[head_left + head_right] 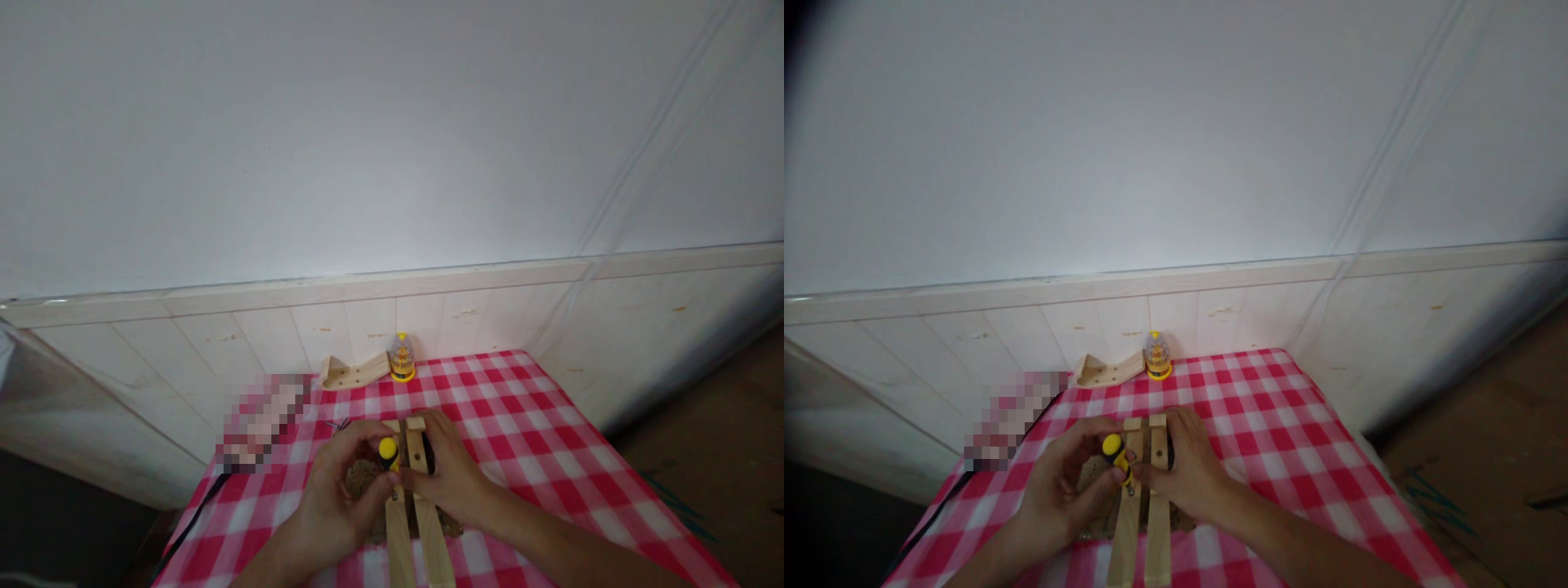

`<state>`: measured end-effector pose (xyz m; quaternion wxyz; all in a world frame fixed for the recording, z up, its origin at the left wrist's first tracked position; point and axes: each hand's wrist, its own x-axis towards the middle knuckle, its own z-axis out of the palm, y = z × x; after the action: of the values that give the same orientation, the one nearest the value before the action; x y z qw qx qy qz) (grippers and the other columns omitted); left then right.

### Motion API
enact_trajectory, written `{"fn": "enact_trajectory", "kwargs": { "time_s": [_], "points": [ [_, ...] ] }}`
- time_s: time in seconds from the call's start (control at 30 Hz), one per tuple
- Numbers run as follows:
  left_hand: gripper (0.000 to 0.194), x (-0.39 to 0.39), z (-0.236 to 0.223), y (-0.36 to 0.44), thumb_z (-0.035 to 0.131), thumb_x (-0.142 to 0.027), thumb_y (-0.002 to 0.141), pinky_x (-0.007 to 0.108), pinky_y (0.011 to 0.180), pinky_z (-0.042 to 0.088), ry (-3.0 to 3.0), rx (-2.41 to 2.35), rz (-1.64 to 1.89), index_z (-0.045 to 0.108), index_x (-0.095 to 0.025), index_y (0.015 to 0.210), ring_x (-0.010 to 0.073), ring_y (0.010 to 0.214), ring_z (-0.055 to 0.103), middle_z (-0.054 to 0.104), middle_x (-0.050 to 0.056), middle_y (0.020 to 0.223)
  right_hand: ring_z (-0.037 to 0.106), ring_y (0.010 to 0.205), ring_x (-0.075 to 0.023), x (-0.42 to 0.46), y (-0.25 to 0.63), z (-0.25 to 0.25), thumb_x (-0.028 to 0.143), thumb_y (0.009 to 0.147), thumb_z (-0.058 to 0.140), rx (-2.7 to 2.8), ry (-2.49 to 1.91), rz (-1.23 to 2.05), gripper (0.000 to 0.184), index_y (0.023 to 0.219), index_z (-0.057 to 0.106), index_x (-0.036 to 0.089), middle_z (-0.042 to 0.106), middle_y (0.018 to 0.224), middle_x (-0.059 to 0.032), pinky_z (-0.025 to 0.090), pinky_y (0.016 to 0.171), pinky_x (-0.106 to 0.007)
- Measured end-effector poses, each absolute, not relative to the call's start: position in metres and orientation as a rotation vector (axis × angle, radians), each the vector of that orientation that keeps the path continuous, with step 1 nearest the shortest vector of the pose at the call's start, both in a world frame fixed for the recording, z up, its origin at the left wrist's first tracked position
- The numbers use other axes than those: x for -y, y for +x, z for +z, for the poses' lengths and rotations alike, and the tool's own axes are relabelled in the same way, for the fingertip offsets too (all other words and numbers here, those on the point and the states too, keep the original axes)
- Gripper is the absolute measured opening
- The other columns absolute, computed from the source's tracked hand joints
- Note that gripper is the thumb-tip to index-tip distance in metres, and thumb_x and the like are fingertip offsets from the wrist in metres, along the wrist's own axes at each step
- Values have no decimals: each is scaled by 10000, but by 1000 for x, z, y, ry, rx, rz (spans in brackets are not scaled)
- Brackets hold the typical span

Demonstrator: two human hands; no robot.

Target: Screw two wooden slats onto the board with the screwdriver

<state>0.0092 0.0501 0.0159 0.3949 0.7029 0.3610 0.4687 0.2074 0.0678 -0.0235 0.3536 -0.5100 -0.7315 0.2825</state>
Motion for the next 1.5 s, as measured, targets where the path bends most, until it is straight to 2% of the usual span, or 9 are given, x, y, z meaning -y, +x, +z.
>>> {"fn": "enact_trajectory", "kwargs": {
  "time_s": [0.2, 0.47, 0.7, 0.83, 1.33, 1.5],
  "points": [
    [357, -50, 11, 5, 705, -284, 828, 334, 787, 595, 1723, -992, 1183, 666, -215, 1176, 223, 877, 702, 725, 108, 1001, 572, 982, -267, -68, 208, -27, 230, 698, 831, 1897, -1321, 723, 362, 990, 616, 218, 625, 1018, -40, 443, 864, -397],
    [350, -49, 11, 6, 712, -256, 806, 326, 809, 597, 1762, -978, 1256, 700, -202, 1151, 227, 917, 700, 730, 120, 1049, 563, 984, -268, -69, 208, -28, 235, 703, 841, 1902, -1325, 720, 389, 1016, 612, 211, 623, 1022, -45, 436, 863, -395],
    [287, -56, 8, 13, 752, -206, 761, 236, 704, 589, 1490, -1165, 1492, 657, -200, 1032, 159, 785, 700, 715, 25, 869, 564, 1025, -287, -67, 208, -24, 244, 720, 839, 1915, -1310, 742, 404, 1055, 615, 211, 616, 1062, -57, 441, 890, -421],
    [312, -59, 6, 16, 769, -213, 740, 234, 701, 595, 1428, -1228, 1502, 631, -194, 1019, 152, 770, 703, 706, 15, 860, 566, 1039, -291, -67, 208, -25, 225, 705, 843, 1914, -1303, 731, 424, 1065, 619, 217, 615, 1080, -56, 442, 902, -427],
    [308, -63, 1, 17, 758, -221, 753, 248, 718, 603, 1556, -1217, 1470, 627, -199, 1031, 154, 782, 715, 717, 16, 889, 567, 1028, -284, -68, 209, -27, 233, 698, 850, 1912, -1308, 724, 446, 1079, 619, 211, 621, 1067, -54, 450, 885, -417],
    [305, -62, -3, 15, 721, -224, 803, 277, 803, 604, 1605, -1170, 1389, 640, -210, 1096, 169, 866, 728, 744, 33, 959, 566, 1041, -289, -68, 209, -28, 253, 710, 850, 1919, -1282, 711, 447, 1099, 634, 207, 625, 1073, -60, 447, 898, -419]
  ]
}}
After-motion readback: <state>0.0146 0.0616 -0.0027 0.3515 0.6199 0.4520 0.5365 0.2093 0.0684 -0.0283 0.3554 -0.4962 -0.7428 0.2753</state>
